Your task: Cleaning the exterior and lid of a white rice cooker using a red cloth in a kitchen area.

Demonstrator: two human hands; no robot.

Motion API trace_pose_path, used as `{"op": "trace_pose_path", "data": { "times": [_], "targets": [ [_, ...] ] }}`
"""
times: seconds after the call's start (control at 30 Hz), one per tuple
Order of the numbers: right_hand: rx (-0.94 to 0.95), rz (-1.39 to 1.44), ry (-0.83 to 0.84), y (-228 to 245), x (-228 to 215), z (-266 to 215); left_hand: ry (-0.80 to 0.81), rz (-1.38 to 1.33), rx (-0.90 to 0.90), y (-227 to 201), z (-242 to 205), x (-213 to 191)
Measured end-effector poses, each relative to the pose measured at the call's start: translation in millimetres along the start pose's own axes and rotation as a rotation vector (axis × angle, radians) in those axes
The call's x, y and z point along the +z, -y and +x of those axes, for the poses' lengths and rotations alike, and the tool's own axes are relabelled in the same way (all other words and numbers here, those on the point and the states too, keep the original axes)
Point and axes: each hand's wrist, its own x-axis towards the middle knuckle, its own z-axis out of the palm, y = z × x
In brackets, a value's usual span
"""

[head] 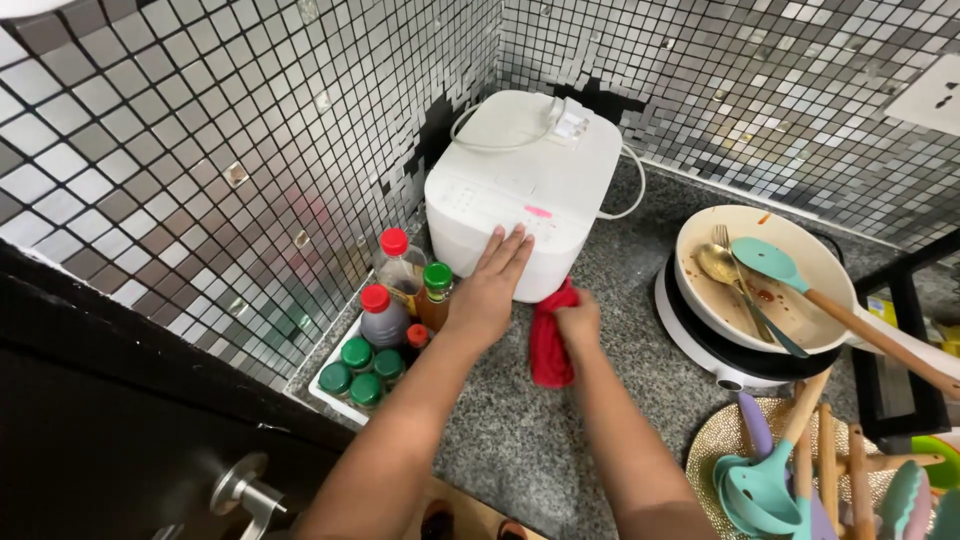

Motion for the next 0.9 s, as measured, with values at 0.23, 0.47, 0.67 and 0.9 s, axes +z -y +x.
{"op": "trace_pose_path", "data": {
  "times": [0.23, 0.47, 0.67, 0.9],
  "targets": [
    [-0.026, 0.068, -0.082, 17, -14, -4, 0.040, -0.026, -0.079, -14, -1, -8],
    [-0.281, 0.301, -0.146, 72, -16, -42, -0.122, -0.080, 0.047, -9, -9, 5],
    [-0.351, 0.568, -0.066, 68, 2, -52, -0.088, -0.069, -0.002, -16, -4, 2],
    [-0.239, 0.971, -0.041, 78, 10, 52, 0.016, -0.052, -0.109, -20, -3, -2]
  ]
}}
